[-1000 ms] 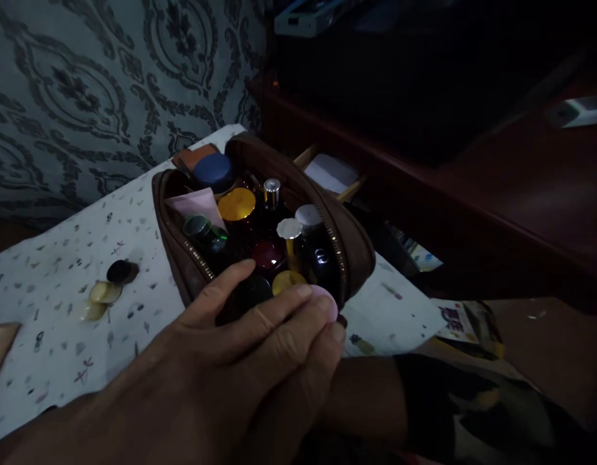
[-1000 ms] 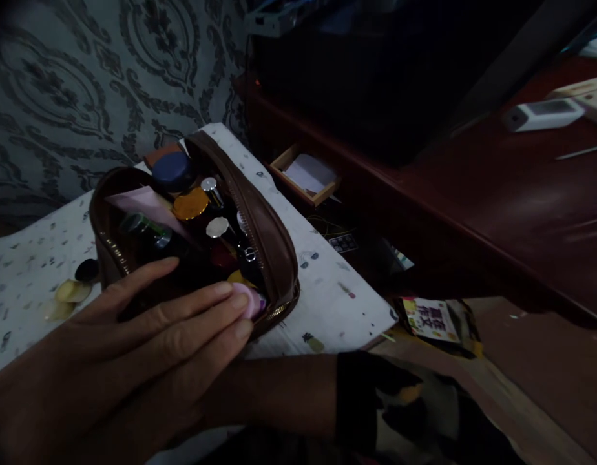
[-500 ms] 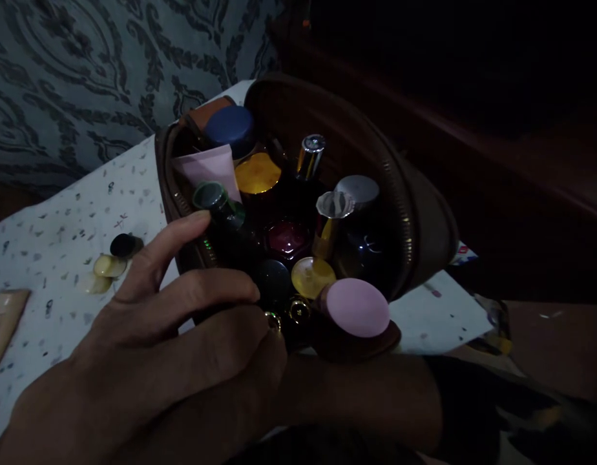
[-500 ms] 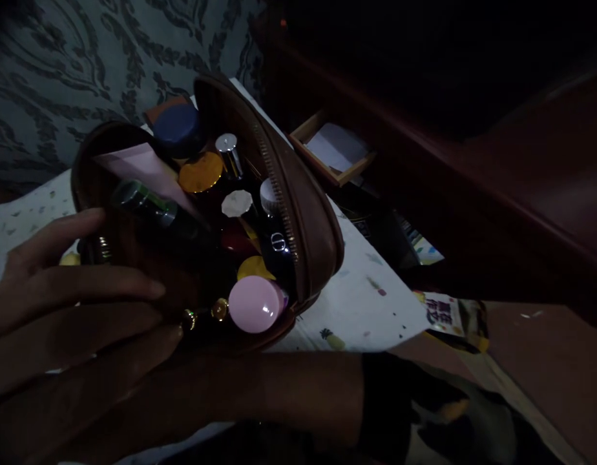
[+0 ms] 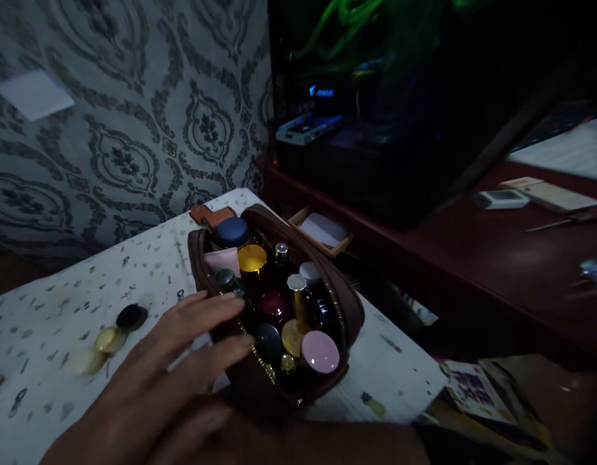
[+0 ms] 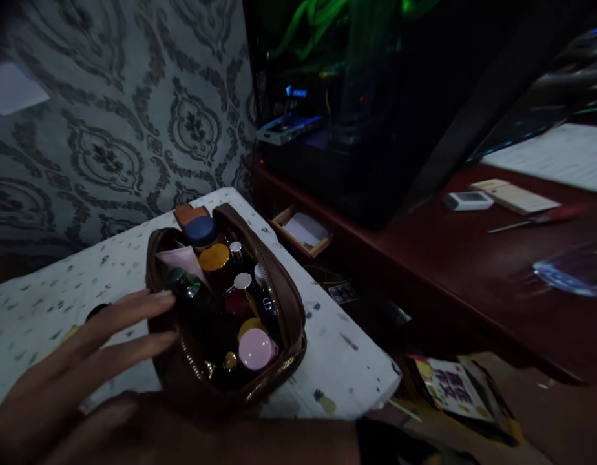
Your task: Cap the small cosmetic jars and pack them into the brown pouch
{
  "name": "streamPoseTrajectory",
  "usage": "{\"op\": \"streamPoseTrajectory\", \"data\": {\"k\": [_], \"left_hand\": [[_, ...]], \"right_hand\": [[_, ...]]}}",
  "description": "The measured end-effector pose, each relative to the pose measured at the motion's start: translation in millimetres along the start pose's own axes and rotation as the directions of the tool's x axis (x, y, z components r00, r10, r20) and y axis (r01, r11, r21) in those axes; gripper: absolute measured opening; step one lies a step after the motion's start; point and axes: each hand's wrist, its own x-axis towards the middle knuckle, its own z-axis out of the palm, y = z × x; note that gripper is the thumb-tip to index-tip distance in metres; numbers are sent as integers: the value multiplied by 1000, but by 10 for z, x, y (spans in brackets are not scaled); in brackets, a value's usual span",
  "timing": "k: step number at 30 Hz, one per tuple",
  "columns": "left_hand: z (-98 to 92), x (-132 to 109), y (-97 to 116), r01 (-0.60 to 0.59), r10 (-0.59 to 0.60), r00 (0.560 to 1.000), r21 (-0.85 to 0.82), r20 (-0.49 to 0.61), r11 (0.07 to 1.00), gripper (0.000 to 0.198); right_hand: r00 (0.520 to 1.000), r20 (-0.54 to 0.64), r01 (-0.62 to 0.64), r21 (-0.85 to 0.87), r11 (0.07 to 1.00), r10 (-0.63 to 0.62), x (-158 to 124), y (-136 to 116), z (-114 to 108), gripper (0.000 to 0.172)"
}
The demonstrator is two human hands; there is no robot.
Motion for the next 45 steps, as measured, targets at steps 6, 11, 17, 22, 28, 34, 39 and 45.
{"op": "streamPoseTrajectory", "data": {"k": [6,11,17,22,28,34,39,45], "left_hand": [[185,-732,-312,298,-286,932,22,-221,954,41],[284,-870,-335,467,-507,810,-200,-294,861,30],[66,-618,-176,526,-646,721,-409,-250,746,37],[-36,-469,-149,453,-558,799,-386,-223,803,35],[-65,-366,-11,525,-736,677,-683,-27,508,41],[-96,-295,3,514,-782,612,-810,117,281,41],[-173,-128,-89,406,-655,753,-741,-61,535,49],[-181,236,-103,224,-440,884,-684,-157,694,44]], "right_hand": [[991,105,66,183,981,-87,-57,-6,-441,26],[999,20,39,155,987,-42,-83,-131,-334,29],[950,230,233,-80,969,-209,101,-282,-510,21],[865,407,459,-401,793,-294,295,-509,-790,10],[800,514,577,-516,633,-310,398,-718,-986,10],[771,601,575,-517,634,-210,549,-803,-1089,15],[845,523,426,-530,734,-112,671,-858,-1135,5],[883,469,222,-460,860,24,904,-911,-1287,12]]}}
